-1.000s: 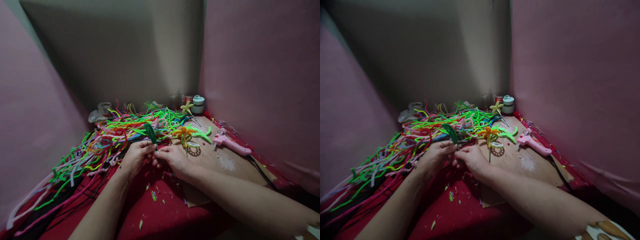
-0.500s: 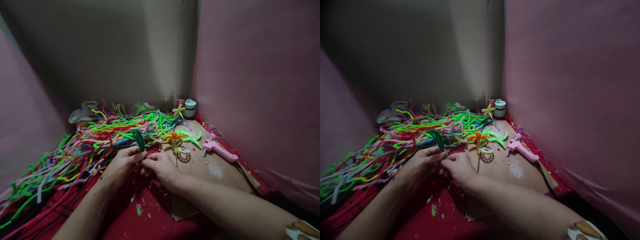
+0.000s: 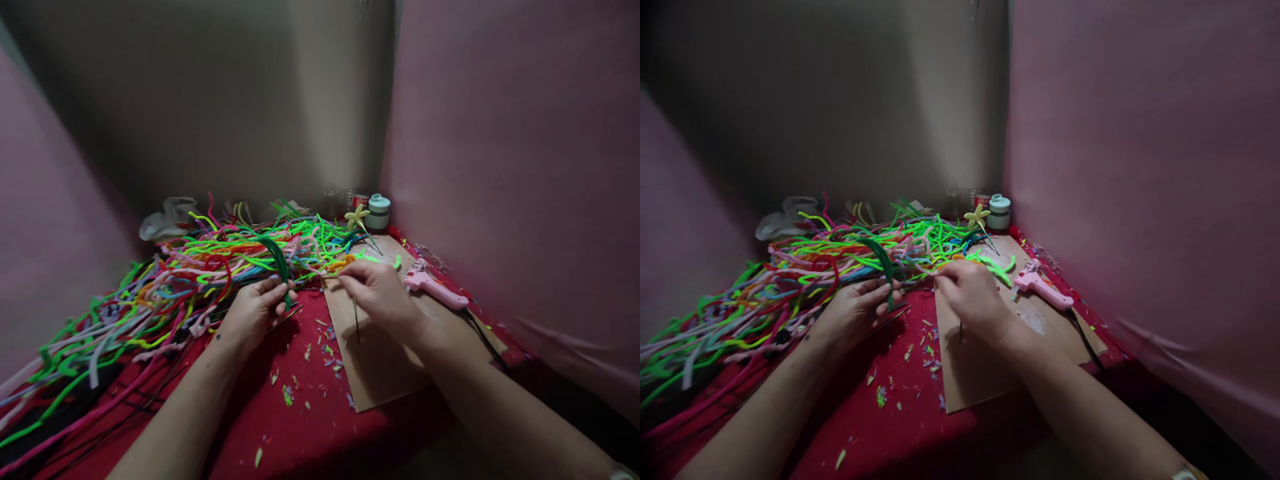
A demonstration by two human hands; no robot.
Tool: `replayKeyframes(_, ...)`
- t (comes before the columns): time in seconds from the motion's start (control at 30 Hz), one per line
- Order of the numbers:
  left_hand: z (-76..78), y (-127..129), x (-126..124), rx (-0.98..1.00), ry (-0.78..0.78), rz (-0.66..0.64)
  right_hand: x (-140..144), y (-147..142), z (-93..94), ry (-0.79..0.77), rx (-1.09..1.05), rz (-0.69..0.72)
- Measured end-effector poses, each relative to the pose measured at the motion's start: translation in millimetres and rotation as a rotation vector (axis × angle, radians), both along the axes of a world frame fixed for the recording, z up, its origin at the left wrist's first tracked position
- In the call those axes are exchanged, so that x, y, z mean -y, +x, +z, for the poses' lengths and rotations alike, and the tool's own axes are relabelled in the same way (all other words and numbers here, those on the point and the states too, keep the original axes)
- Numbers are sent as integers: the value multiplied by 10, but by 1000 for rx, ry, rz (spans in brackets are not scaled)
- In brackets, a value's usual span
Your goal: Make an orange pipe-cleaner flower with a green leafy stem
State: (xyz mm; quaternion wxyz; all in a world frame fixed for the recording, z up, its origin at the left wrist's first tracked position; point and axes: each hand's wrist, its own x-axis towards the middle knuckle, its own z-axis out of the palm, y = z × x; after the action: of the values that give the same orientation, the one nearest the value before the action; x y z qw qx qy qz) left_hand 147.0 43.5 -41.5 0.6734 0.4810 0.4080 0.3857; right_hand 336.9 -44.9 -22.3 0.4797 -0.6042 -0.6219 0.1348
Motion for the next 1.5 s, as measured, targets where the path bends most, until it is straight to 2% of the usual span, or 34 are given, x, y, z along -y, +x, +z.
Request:
replayKeyframes(0.1,2,16,-9,-15,-25,-21,22,329,-55,-116,151,-163)
replayKeyframes(0.2,5,41,6,-3,1,-66,-30,458,-183,-198,199,-93)
replayKeyframes(0.33,10,80,72,-12,24,-122,-149,433,-304,-296,156,8)
replayKeyframes(0.53,-53,130,115,-40,48,-223,-267,393,-412,-276,19,-131)
replayKeyframes(0.7,-68,176,148,-28,43,-261,-265,371,-512,-294,-150,-147)
replayKeyframes(0.77,-58,185,167,-27,39,-266,-231,365,-507,-263,-274,-132)
replayKeyframes(0.93,-56,200,173,-3,95,-241,-133,324,-342,-71,-871,-18)
replayKeyframes(1.1,-17,248,195,77,174,-187,-100,214,-152,-87,-1151,42)
replayKeyframes(1.23,89,334,253,175,166,-191,-168,137,-114,-68,-1190,120)
replayKeyframes(1.37,182,413,272,145,265,-129,-289,70,-118,-30,-1147,250)
replayKeyframes(1.5,180,435,277,133,281,-47,-371,-14,-138,17,-1096,345)
